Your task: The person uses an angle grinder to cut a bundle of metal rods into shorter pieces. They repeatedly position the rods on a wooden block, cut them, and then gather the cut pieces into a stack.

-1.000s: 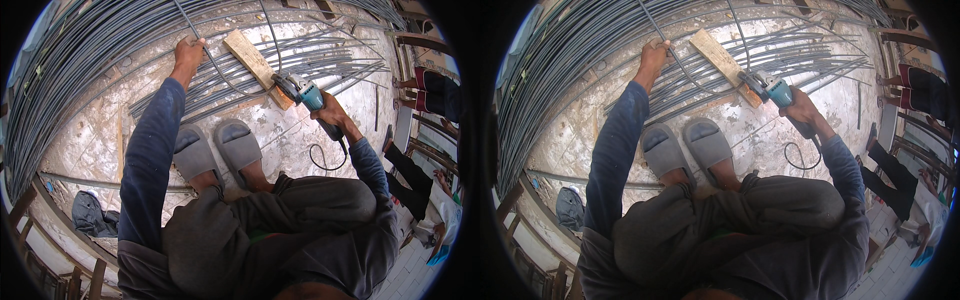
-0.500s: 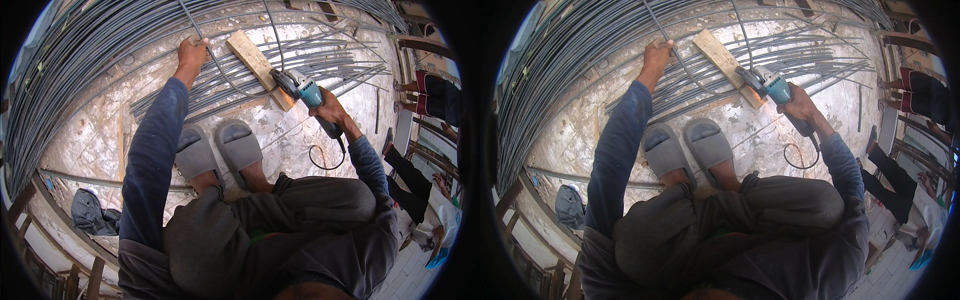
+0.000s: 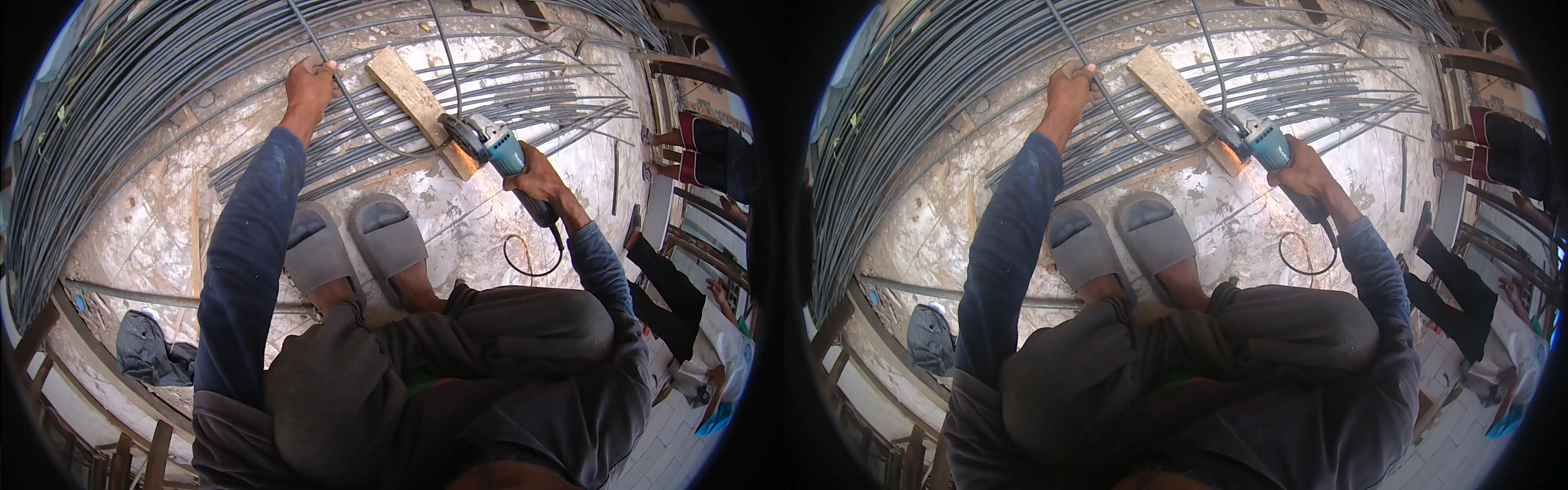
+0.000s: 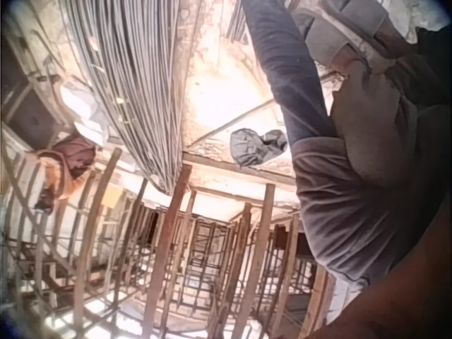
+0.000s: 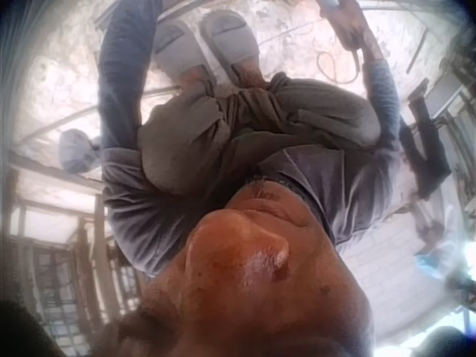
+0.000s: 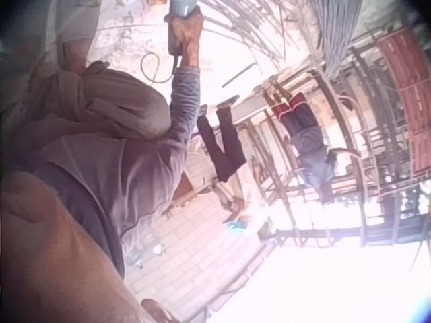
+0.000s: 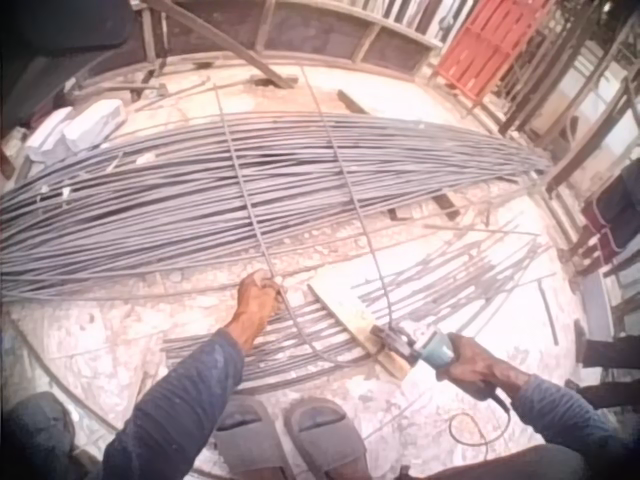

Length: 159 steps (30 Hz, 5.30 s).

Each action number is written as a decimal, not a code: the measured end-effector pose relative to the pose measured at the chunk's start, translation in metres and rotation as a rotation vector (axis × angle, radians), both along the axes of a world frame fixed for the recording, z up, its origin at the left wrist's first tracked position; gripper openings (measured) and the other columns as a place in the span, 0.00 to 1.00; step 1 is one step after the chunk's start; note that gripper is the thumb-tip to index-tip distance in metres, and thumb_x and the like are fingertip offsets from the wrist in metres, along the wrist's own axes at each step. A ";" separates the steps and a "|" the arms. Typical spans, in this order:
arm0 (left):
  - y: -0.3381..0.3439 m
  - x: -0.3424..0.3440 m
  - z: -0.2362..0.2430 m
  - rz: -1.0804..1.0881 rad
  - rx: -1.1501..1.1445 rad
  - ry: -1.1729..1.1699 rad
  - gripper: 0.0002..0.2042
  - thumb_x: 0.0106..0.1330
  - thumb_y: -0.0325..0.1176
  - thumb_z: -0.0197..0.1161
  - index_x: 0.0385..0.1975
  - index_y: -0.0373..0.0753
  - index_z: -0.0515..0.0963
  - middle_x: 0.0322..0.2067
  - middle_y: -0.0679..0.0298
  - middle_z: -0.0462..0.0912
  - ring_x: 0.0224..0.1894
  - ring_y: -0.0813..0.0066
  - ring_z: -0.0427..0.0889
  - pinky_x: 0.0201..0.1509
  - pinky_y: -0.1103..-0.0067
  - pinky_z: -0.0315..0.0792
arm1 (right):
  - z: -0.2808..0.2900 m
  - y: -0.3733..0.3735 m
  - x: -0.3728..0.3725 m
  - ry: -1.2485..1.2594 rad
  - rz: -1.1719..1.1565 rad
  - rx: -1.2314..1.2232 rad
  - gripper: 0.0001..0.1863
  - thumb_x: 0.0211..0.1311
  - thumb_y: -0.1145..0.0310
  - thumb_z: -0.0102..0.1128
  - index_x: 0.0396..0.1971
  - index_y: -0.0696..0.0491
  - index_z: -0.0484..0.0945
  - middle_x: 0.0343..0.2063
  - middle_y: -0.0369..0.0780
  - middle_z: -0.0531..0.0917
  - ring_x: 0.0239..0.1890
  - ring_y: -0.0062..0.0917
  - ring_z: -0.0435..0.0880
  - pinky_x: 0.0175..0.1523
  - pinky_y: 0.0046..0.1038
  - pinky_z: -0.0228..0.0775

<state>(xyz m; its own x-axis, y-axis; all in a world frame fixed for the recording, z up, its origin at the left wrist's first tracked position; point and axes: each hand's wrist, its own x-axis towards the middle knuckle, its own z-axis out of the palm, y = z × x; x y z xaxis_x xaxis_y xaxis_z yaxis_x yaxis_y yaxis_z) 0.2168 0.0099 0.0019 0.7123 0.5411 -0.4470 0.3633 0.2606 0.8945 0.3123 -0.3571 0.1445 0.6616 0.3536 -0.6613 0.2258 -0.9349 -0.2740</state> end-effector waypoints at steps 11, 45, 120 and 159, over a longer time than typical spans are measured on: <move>0.000 -0.001 0.003 0.002 0.011 0.003 0.12 0.71 0.32 0.58 0.46 0.29 0.77 0.34 0.58 0.84 0.30 0.74 0.81 0.31 0.78 0.81 | 0.000 -0.004 -0.002 -0.023 -0.002 -0.024 0.37 0.34 0.66 0.70 0.51 0.64 0.74 0.44 0.54 0.82 0.49 0.43 0.81 0.56 0.34 0.71; 0.001 -0.001 0.007 -0.023 -0.032 0.003 0.13 0.72 0.32 0.57 0.49 0.28 0.75 0.36 0.58 0.83 0.32 0.75 0.80 0.34 0.78 0.82 | -0.006 -0.004 0.001 -0.045 0.018 -0.034 0.37 0.33 0.64 0.70 0.49 0.63 0.74 0.42 0.53 0.83 0.48 0.43 0.82 0.55 0.34 0.71; 0.021 0.002 0.005 -0.060 -0.001 -0.035 0.14 0.71 0.31 0.57 0.49 0.27 0.75 0.35 0.56 0.82 0.32 0.74 0.80 0.36 0.76 0.84 | 0.009 -0.029 -0.009 0.070 -0.265 0.294 0.57 0.34 0.69 0.72 0.69 0.59 0.50 0.52 0.48 0.74 0.48 0.35 0.79 0.52 0.35 0.75; 0.017 -0.063 -0.005 -0.250 0.271 0.013 0.12 0.73 0.37 0.57 0.41 0.33 0.77 0.29 0.64 0.81 0.26 0.79 0.77 0.27 0.79 0.76 | -0.095 -0.132 -0.017 0.308 -1.165 0.924 0.33 0.52 0.52 0.64 0.49 0.65 0.73 0.31 0.45 0.82 0.24 0.29 0.83 0.30 0.28 0.80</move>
